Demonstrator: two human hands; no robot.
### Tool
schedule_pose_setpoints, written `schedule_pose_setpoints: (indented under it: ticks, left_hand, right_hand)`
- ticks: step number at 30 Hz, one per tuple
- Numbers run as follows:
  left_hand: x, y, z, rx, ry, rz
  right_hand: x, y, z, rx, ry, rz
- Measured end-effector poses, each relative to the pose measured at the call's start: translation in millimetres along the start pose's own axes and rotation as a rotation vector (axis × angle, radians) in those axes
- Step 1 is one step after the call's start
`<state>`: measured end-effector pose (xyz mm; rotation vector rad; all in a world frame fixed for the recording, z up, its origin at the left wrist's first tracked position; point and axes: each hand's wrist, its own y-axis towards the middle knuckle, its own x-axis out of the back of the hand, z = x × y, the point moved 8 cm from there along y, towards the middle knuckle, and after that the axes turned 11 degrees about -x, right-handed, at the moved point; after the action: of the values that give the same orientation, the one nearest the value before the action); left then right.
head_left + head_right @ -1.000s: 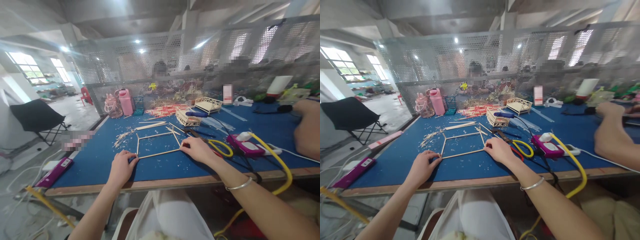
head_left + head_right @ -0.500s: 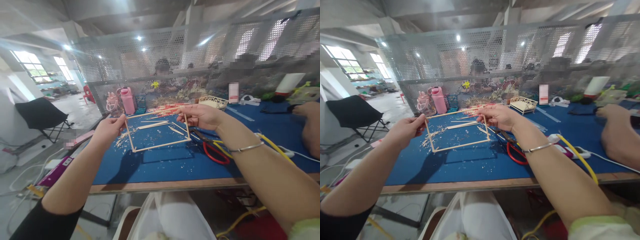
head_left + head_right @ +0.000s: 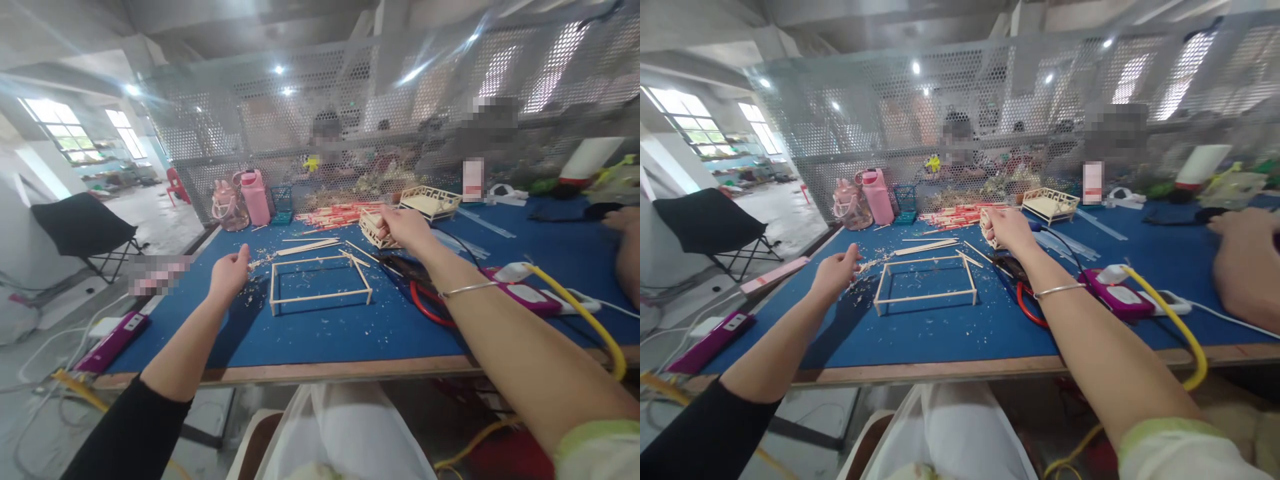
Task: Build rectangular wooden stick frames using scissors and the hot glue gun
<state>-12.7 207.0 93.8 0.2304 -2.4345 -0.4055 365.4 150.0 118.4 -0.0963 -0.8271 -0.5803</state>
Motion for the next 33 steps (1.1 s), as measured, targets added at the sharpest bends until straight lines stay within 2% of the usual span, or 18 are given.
schedule_pose_setpoints:
  ticks: [3,9,14,17,20,25,29,33]
  left_hand:
    - [7.5,-8.2,1.5,-0.07,0.019,-0.099]
    - [15.1,-20.6,5.0,-0.148,0.059,-0.185]
    - [16.2,-19.4,6.2,-0.208,0.088,-0.172]
    - [9.1,-21.7,-2.6,-0.304,0.098,-0.095]
    - [-6.8,-28.9,-19.5,-0.454,0.096,0.058]
    - [-32.2,-41.0,-32.2,-0.595,0.129,0.281]
    - [-40.3,-41.4,-27.9,-0.622,0.15,0.35]
    - [-42.4,-38.7,-25.0,-0.622,0.148,0.368]
  right_hand:
    - [-8.4,-2.8,0.8,0.067,-0.128,-0.002]
    - [-63.5,-19.6,-14.5,0.15,-0.344,0.137]
    - [-69.3,-17.1,-23.9,0.111,-0.38,0.067]
    - [-64.0,-17.6,-21.4,0.108,-0.332,-0.022]
    - [-60.8,-26.1,-10.4,0.203,-0.239,-0.062]
    - [-62.9,-39.5,3.1,0.35,-0.084,0.006]
    - [-68.4,-39.9,1.7,0.389,-0.007,0.084]
    - [-69.4,-38.3,-1.1,0.386,0.043,0.101]
